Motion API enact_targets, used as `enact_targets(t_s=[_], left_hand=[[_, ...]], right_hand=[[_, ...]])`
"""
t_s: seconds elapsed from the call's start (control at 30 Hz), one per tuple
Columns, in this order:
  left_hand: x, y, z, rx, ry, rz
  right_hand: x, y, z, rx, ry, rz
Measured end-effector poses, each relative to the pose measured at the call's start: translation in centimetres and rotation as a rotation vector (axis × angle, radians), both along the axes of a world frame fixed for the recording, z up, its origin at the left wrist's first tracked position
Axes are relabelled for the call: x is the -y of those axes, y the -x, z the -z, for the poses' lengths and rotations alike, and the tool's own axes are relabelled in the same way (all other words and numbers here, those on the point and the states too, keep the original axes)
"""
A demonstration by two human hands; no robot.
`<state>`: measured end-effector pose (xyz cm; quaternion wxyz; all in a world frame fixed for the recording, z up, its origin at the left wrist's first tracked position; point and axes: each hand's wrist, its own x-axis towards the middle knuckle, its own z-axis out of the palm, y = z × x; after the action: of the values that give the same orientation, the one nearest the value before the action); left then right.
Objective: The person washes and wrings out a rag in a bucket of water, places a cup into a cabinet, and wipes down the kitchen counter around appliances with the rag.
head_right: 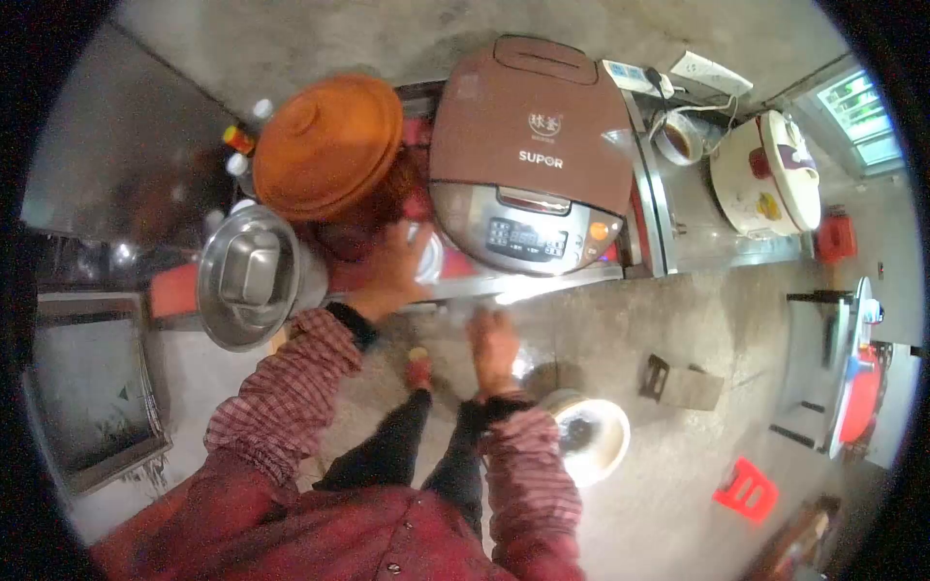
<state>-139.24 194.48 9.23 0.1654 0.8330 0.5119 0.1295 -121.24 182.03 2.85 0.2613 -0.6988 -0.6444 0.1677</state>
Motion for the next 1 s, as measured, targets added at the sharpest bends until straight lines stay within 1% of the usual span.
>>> enact_targets(t_s=[0.07,0.1,0.17,0.23,0.27,0.3,0.37,0.43,0.47,0.5,0.53,0.57,0.6,0.63,0.67,0.7,0.73,0.77,0.8,0.83,0.87,0.9,0.93,0.97,1.0], left_hand=[[-0.1,0.0,-0.6,0.017,0.020,0.006],[-0.3,-0.1,-0.5,0.016,0.022,0.009],[-0.3,-0.2,-0.2,-0.021,0.003,-0.007],[-0.1,-0.2,-0.5,-0.024,0.003,-0.010],[0.0,-0.1,-0.7,-0.027,0.001,-0.013],[0.1,-0.1,-0.8,-0.027,0.001,-0.013],[0.0,0.0,-0.9,-0.031,0.003,-0.012],[0.1,-0.1,-0.6,-0.022,-0.002,-0.010],[0.2,-0.1,-0.5,-0.014,-0.010,-0.010],[0.3,-0.1,-0.6,-0.015,-0.010,-0.010],[0.3,-0.1,-0.9,-0.012,-0.026,0.000],[0.3,-0.1,-1.1,-0.007,-0.043,0.010],[0.2,-0.1,-1.1,-0.007,-0.046,0.007],[0.1,0.0,-0.9,-0.002,-0.017,0.025],[-0.1,0.2,-0.8,0.003,0.009,0.042],[0.0,0.2,-0.7,0.004,0.002,0.034],[0.1,0.0,-0.7,-0.045,-0.002,-0.001],[0.2,-0.2,-0.5,-0.092,-0.009,-0.040],[0.4,-0.2,-0.4,-0.091,-0.029,-0.052],[0.7,0.0,-0.7,-0.051,0.029,-0.050],[0.7,-0.2,-0.1,-0.141,0.069,-0.023],[1.0,-0.2,-1.0,-0.157,0.114,-0.022],[1.3,-0.2,-1.8,-0.175,0.159,-0.021],[1.7,0.0,-1.0,-0.145,0.081,-0.022],[2.1,0.2,-0.1,-0.117,0.002,-0.024]], right_hand=[[-0.4,-2.5,-0.3,0.032,0.057,0.040],[-0.5,-3.7,0.0,0.097,0.034,0.078],[-0.6,-6.6,1.0,0.179,0.088,0.115],[-0.3,-9.3,0.7,0.216,-0.077,0.186],[-0.1,-10.1,0.2,0.217,-0.078,0.186],[0.0,-10.6,-1.8,-0.111,0.012,0.374],[-0.2,-10.3,-4.4,-0.441,0.100,0.558],[-0.4,-8.5,-5.3,-0.464,0.116,0.535],[-0.6,-7.1,-5.4,-0.576,0.188,0.504],[-0.3,-6.0,-3.4,-0.554,0.130,0.417],[0.2,-5.4,-0.8,-0.328,0.130,0.293],[0.6,-3.3,-1.8,-0.164,0.187,0.222],[1.5,-1.8,-0.8,-0.115,0.047,0.137],[1.9,-0.6,-0.5,-0.073,0.157,0.070],[3.0,0.2,-0.7,-0.101,0.204,-0.021],[4.5,0.6,-0.3,-0.143,0.261,-0.057],[5.6,1.1,-2.4,-0.283,0.356,-0.056],[8.0,1.3,-0.8,-0.296,0.363,0.013],[9.7,1.5,-3.2,-0.466,0.521,0.138],[12.1,0.8,-2.2,-0.281,0.507,0.099],[13.3,1.6,-6.5,-0.445,0.488,0.216],[19.2,-1.8,2.2,-0.399,0.530,0.162],[21.1,-2.5,1.9,-0.305,0.488,0.192],[21.2,-2.3,1.5,-0.276,0.484,0.197],[18.9,-1.1,0.9,-0.275,0.477,0.192]])
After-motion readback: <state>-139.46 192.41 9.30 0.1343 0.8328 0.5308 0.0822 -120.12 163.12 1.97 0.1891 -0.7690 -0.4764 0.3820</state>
